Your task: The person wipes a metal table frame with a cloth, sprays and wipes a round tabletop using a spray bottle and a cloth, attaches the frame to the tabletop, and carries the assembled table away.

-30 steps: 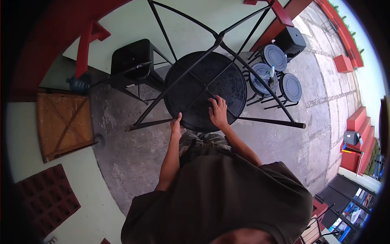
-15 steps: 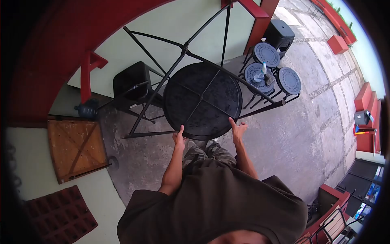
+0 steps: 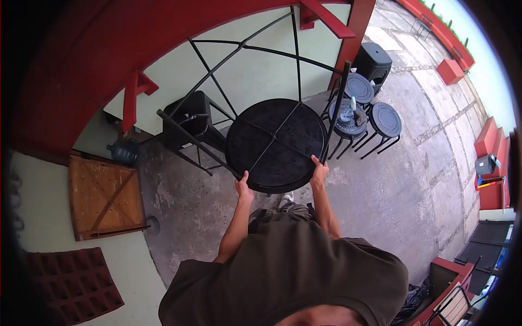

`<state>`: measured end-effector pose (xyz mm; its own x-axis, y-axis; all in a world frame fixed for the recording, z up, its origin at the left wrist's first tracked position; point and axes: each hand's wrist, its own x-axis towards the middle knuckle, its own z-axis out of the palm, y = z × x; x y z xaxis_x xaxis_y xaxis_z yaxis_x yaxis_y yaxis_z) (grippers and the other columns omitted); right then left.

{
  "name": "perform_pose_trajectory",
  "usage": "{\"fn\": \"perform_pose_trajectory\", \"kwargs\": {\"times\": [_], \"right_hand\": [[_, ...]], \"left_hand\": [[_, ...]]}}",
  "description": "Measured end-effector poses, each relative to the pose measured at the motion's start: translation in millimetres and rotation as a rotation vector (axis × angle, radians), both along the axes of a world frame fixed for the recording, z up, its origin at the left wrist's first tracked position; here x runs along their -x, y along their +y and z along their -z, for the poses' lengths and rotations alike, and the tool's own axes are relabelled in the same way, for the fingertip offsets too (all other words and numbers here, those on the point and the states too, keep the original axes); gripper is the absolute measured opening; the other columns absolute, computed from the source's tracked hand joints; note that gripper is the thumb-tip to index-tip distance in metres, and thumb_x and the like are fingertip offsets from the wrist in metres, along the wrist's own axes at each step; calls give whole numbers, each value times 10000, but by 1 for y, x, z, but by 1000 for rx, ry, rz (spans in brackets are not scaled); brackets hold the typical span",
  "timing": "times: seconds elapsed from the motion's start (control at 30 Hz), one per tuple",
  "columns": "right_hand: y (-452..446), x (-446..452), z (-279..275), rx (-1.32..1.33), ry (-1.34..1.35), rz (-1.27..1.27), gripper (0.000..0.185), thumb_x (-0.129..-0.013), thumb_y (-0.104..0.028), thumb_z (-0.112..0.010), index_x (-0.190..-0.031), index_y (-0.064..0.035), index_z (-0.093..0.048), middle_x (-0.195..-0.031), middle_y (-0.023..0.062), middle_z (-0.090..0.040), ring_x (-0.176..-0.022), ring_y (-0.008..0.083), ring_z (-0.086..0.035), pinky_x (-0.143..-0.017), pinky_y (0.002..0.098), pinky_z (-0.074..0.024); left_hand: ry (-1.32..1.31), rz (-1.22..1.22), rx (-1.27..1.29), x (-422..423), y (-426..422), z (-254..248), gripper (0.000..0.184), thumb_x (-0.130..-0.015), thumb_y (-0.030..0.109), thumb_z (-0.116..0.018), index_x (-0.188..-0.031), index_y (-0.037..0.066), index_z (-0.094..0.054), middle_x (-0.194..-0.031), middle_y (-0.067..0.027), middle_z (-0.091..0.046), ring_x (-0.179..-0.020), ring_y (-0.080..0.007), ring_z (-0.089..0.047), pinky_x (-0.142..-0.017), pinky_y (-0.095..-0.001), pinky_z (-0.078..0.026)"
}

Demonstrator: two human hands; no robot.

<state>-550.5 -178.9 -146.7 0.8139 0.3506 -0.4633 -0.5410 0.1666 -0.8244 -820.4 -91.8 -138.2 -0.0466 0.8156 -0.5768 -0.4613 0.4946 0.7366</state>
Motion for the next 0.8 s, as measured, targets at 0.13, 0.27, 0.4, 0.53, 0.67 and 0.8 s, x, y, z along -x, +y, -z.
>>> {"fn": "perform_pose_trajectory", "kwargs": {"times": [0.13,0.27,0.4,0.53,0.67,0.8], "right_hand": [[1,20,-27,2,-39,134,290,-713,-41,-790,-969,23,-669,-879,61,-679,-796,188,-640,-764,325,-519],[2,38,-67,-39,-153,154,264,-711,-4,-779,-945,26,-659,-882,47,-684,-781,158,-618,-766,296,-488],[-1,53,-102,-16,-317,86,243,-721,7,-781,-931,18,-660,-873,12,-676,-779,111,-587,-766,273,-466],[-23,82,-138,-31,-514,28,268,-763,-23,-789,-978,20,-635,-862,9,-658,-787,105,-584,-765,254,-476],[-60,119,-182,-62,-692,21,319,-745,-55,-790,-999,51,-630,-861,93,-695,-791,160,-629,-773,285,-500],[-107,160,-238,8,-838,-113,327,-731,-98,-795,-945,48,-596,-793,136,-674,-717,163,-615,-690,300,-500]], "left_hand": [[-62,-58,9,4,3,-17,624,-816,164,-788,-1330,32,-461,-1311,-145,-555,-1156,-326,-578,-1018,-464,-470],[-261,29,8,20,15,5,574,-842,202,-762,-1323,24,-505,-1306,-147,-582,-1182,-326,-573,-1051,-481,-441],[-443,145,66,43,-4,6,507,-880,285,-720,-1289,28,-566,-1306,-141,-607,-1204,-323,-572,-1079,-492,-409],[-489,146,133,59,-38,-9,487,-903,323,-688,-1279,33,-585,-1296,-119,-624,-1226,-303,-566,-1095,-478,-395],[-585,171,125,76,-68,-10,471,-909,339,-675,-1274,52,-598,-1300,-99,-626,-1243,-284,-556,-1106,-478,-380],[-772,275,36,85,-96,6,457,-913,351,-663,-1267,68,-610,-1307,-90,-625,-1244,-278,-557,-1112,-479,-369]]}}
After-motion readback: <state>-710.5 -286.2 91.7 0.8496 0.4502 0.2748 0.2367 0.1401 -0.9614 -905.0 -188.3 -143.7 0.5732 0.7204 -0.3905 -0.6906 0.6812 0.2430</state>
